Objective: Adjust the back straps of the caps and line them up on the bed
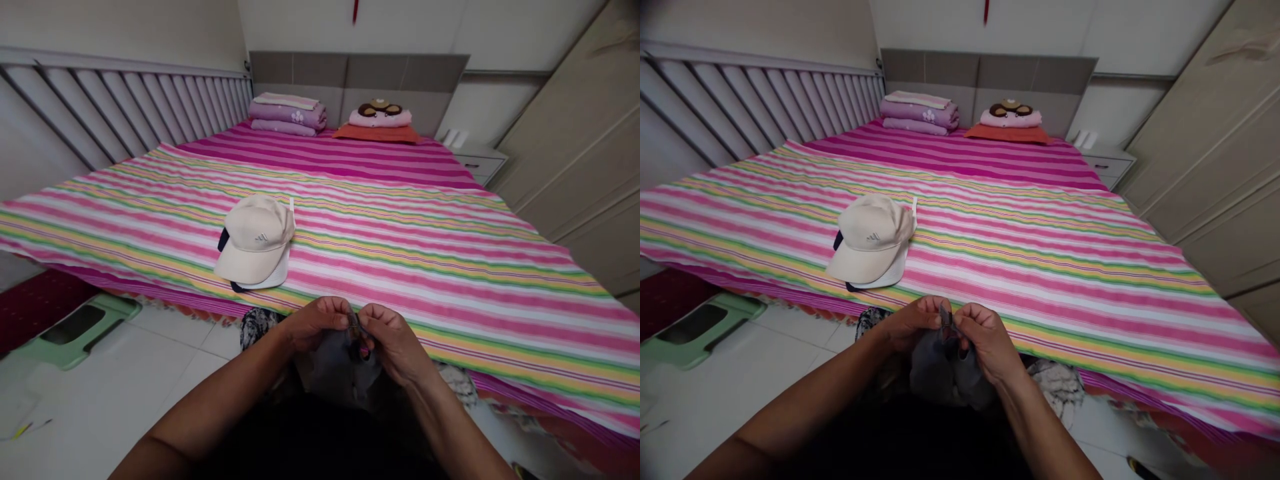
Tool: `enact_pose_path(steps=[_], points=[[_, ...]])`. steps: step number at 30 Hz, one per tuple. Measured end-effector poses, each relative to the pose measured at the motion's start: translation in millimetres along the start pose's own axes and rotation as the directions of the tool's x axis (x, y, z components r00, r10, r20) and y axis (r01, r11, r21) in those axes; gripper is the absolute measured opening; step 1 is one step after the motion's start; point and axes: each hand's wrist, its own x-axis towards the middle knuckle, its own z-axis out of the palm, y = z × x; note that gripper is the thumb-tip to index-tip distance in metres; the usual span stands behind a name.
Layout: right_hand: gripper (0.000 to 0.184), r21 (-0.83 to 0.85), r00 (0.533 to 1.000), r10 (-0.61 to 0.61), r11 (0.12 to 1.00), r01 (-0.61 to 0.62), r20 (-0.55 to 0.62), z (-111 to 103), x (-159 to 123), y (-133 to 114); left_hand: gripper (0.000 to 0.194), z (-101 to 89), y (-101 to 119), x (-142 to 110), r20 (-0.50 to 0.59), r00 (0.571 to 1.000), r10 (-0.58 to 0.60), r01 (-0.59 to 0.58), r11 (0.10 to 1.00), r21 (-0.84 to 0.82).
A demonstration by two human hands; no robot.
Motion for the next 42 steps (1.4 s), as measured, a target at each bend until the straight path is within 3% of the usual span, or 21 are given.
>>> enact_pose_path(steps=[6,11,14,18,21,23,25,29,33,37,40,42], points=[[0.025,-0.167,0.996,-0.074,0.984,0.066,-0.046,1,2,4,0.03,0.6,-3,-1,0.0,0.999,0.051,-0.051,0.998,-0.028],[0.026,-0.064,0.986,-0.121,0.991,0.114,-0.111,1,1,5,0.025,1.8,-3,1,-0.058,0.994,0.093,-0.094,0.996,-0.004],[0.021,-0.145,0.976,-0.195,0.973,0.18,-0.098,0,-1,-1,0.024,0.3,-6,2,-0.104,0.99,0.095,-0.095,0.995,0.002],[0.008,-0.473,0.889,-0.457,0.79,0.39,-0.031,-1,-3,-11,0.023,-2.9,-10,6,-0.128,0.986,0.103,-0.1,0.995,0.029],[0.008,-0.631,0.82,-0.572,0.639,0.44,-0.007,-1,-2,-15,0.023,-3.9,-12,8,-0.162,0.981,0.108,-0.099,0.993,0.063],[0.011,-0.652,0.796,-0.605,0.606,0.455,-0.007,-2,-1,-17,0.024,-3.7,-13,8,-0.183,0.978,0.105,-0.09,0.992,0.084],[0.013,-0.622,0.795,-0.605,0.638,0.454,-0.041,-4,1,-19,0.024,-3.2,-13,7,-0.198,0.976,0.091,-0.073,0.993,0.097],[0.014,-0.495,0.869,-0.479,0.79,0.363,-0.127,-10,4,-19,0.026,-2.4,-10,6,-0.212,0.975,0.061,-0.043,0.995,0.089],[0.016,-0.374,0.922,-0.357,0.884,0.28,-0.153,-12,4,-16,0.033,-1.3,-9,7,-0.175,0.984,0.028,-0.015,0.997,0.08],[0.02,-0.134,0.981,-0.195,0.973,0.191,-0.02,-11,4,-14,0.023,0.7,-8,7,-0.103,0.994,0.026,-0.019,0.997,0.076],[0.028,0.045,0.982,-0.145,0.989,0.14,0.118,-12,4,-15,0.018,0.8,-7,5,-0.012,0.999,0.032,-0.031,0.998,0.063],[0.027,0.11,0.98,-0.129,0.988,0.113,0.151,-13,4,-15,0.019,0.4,-6,5,0.003,0.999,0.037,-0.037,0.997,0.065]])
